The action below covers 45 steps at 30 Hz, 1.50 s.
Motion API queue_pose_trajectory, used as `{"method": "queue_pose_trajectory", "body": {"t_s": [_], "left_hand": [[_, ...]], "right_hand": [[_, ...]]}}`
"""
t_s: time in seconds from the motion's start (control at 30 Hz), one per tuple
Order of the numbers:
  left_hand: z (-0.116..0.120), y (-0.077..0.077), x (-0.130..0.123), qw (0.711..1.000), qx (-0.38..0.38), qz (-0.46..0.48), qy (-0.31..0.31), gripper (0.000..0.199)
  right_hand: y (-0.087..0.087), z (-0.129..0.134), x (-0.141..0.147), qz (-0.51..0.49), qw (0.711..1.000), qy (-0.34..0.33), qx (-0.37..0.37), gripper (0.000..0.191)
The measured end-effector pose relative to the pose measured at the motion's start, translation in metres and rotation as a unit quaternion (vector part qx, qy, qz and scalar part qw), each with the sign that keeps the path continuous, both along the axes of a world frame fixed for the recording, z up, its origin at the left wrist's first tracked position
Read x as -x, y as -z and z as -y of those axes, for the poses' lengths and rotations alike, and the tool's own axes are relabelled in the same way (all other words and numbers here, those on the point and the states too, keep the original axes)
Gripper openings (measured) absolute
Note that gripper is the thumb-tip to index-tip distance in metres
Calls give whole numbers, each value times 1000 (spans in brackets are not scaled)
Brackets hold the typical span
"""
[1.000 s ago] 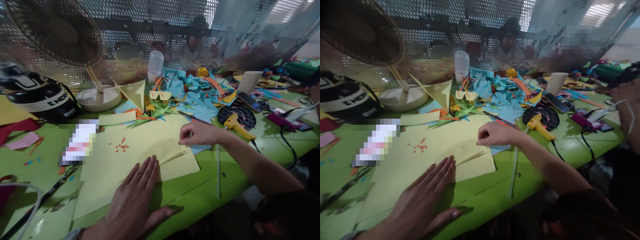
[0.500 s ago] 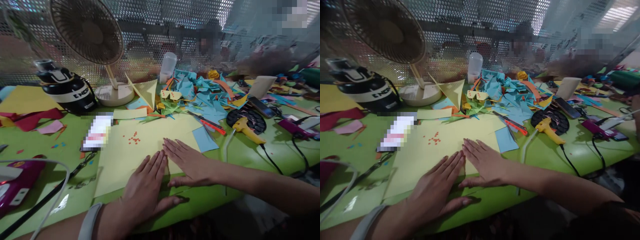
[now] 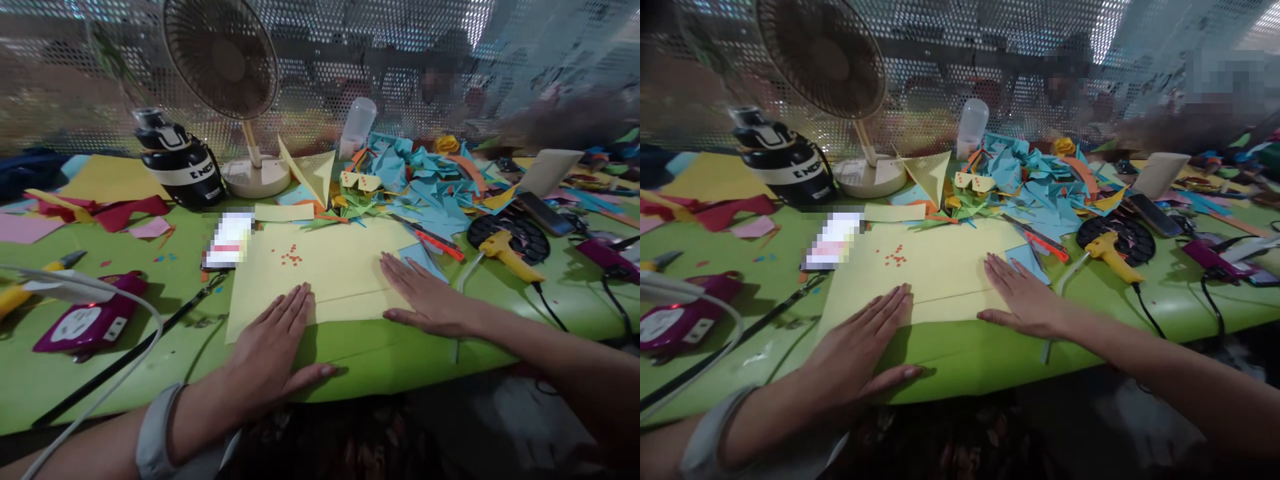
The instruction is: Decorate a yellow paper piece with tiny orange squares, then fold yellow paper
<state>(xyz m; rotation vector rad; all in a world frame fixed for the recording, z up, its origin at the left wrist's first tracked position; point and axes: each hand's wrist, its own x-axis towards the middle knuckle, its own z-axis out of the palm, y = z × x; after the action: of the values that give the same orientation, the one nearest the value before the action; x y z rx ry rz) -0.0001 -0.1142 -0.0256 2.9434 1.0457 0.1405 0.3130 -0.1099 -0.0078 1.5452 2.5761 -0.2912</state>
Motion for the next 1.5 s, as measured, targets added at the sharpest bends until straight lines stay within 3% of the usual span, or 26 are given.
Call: {"method": "queue_pose_trajectory", "body": {"t_s": [0.07, 0.13, 0.2, 0.23, 0.3, 0.37, 0.47, 0.63, 0.8, 0.93, 1.03, 1.2, 1.37, 1.43, 1.5], "left_hand": [[0, -2, -1, 1000, 12, 2, -3, 95], [1, -4, -3, 1000, 26, 6, -8, 97], [1, -6, -4, 999, 35, 8, -15, 98], [2, -7, -4, 999, 37, 8, -19, 98], [1, -8, -4, 999, 37, 7, -20, 98], [1, -8, -4, 999, 36, 8, -14, 98], [0, -6, -3, 999, 29, 16, -2, 96], [-1, 5, 3, 999, -12, 26, 17, 93], [-2, 12, 7, 996, -60, 43, 41, 95], [-3, 10, 6, 995, -74, 45, 47, 93], [-3, 6, 5, 997, -59, 29, 39, 91], [-5, -12, -1, 1000, 5, 4, -2, 80], [-22, -42, -14, 998, 35, 39, -34, 42], [-35, -51, -24, 995, 56, 57, -63, 37], [-51, -54, -34, 983, 127, 80, -108, 33]], "right_hand": [[-16, -8, 0, 15, 1000, 17, 0, 87], [-37, -20, 9, 2, 998, 37, -50, 78], [-55, -33, 30, -41, 990, 76, -107, 56], [-60, -39, 43, -71, 988, 102, -87, 45], [-61, -50, 72, -125, 979, 128, 93, 38], [-51, -59, 95, -154, 919, 139, 335, 41], [-30, -71, 110, -143, 890, 139, 410, 49], [-19, -78, 87, -133, 878, 153, 434, 54], [-28, -70, 36, -112, 877, 200, 423, 55], [-37, -60, -9, -102, 882, 238, 394, 54], [-50, -56, -26, -107, 889, 251, 367, 53], [-57, -57, 4, -165, 902, 211, 340, 47], [-34, -62, 54, -184, 890, 164, 384, 47], [-25, -65, 61, -173, 884, 157, 404, 49], [-21, -67, 62, -166, 880, 158, 415, 50]]}}
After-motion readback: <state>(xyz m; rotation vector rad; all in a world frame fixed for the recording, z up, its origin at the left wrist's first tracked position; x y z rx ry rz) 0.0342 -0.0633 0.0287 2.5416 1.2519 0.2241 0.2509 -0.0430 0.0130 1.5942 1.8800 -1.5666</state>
